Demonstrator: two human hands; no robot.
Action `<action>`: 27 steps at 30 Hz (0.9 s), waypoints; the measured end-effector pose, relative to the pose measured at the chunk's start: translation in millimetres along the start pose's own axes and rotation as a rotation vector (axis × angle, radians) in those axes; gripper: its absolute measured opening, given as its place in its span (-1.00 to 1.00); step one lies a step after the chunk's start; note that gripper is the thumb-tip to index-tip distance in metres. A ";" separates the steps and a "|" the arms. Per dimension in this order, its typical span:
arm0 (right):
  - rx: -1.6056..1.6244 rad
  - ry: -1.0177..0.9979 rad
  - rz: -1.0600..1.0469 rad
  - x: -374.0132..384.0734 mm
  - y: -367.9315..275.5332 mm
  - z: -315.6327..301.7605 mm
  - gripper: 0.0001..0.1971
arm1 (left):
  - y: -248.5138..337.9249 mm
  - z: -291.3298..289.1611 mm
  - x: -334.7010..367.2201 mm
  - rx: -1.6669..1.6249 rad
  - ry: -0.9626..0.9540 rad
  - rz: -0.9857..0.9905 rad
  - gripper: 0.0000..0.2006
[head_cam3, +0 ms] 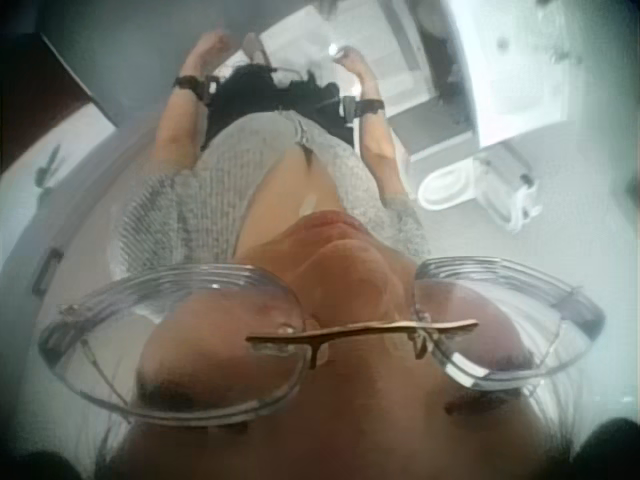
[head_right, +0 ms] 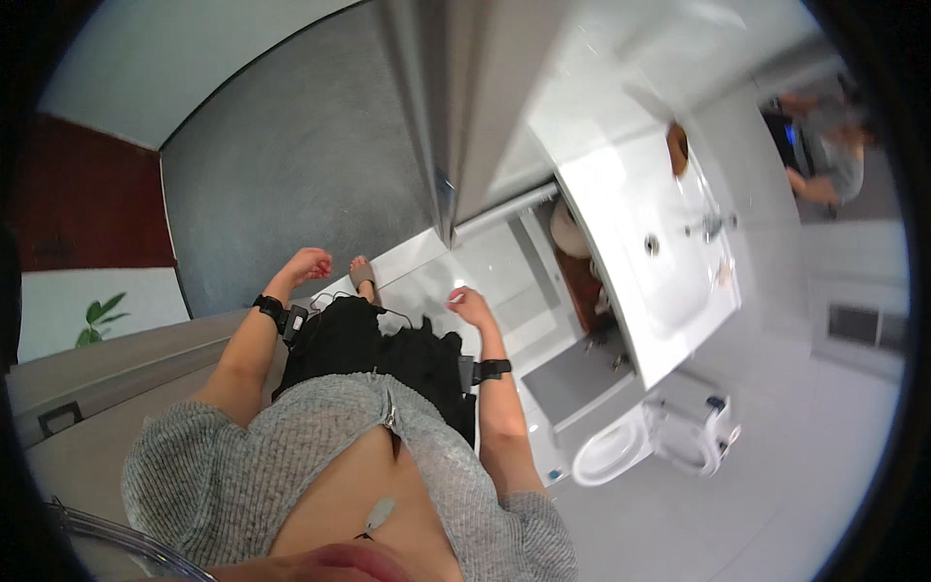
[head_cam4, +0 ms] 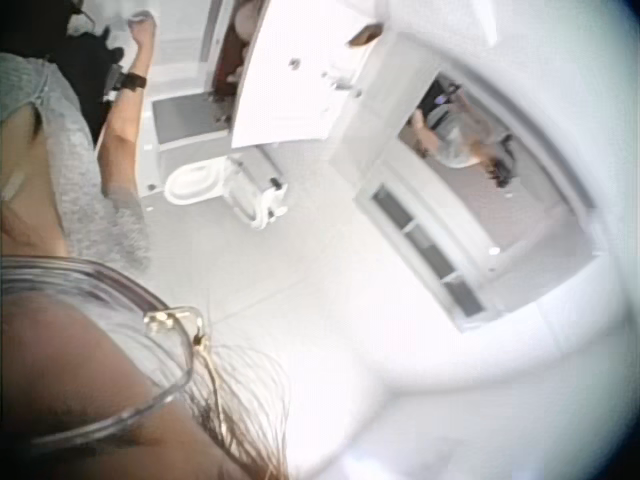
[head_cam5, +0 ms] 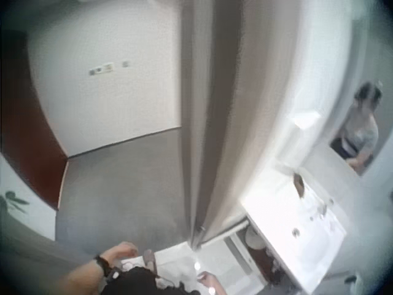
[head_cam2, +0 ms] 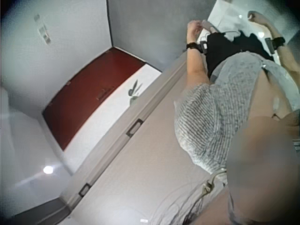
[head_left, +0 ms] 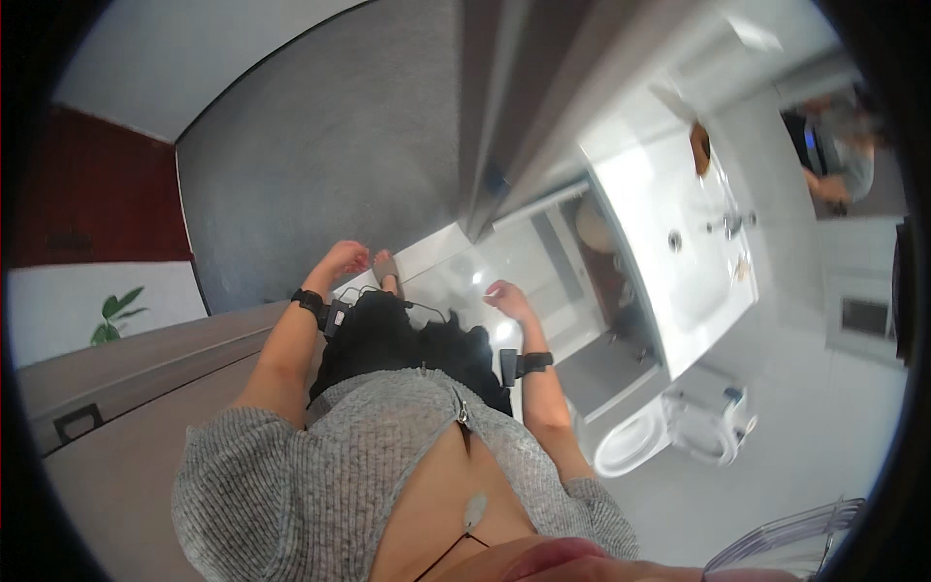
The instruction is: The person washes a ceramic cup in a sink with a sponge, then moves to another room to pick up plastic bags and other trash from the floor.
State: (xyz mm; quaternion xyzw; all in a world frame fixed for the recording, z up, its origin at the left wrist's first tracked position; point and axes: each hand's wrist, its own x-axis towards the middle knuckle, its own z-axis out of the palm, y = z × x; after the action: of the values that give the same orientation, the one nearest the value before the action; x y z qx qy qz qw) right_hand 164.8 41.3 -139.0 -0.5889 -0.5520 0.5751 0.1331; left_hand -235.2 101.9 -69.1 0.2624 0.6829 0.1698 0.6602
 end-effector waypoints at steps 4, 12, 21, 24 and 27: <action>-0.106 -0.183 -0.177 75.9 -107.7 65.2 -0.75 | -4.3 -60.8 34.6 0.310 0.118 0.163 -0.77; -0.482 -0.078 -0.309 212.4 -232.9 131.6 -0.73 | 53.3 -195.8 75.2 0.251 0.135 0.396 -0.71; -0.362 0.293 -0.192 310.5 -304.5 69.5 -0.88 | 166.7 -268.8 147.5 0.155 0.092 0.285 -0.66; -0.256 0.418 -0.115 350.5 -290.2 32.9 -0.86 | 232.4 -253.0 190.0 0.155 -0.019 0.336 -0.62; -0.085 0.494 -0.022 401.7 -264.0 0.2 -0.82 | 271.6 -263.8 242.0 0.139 -0.080 0.315 -0.62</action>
State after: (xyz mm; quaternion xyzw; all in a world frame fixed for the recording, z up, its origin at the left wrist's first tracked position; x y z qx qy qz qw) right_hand -75.4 457.6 -143.1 -0.7107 -0.5329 0.3883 0.2453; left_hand -457.9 491.6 -90.1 0.4174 0.6168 0.2131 0.6324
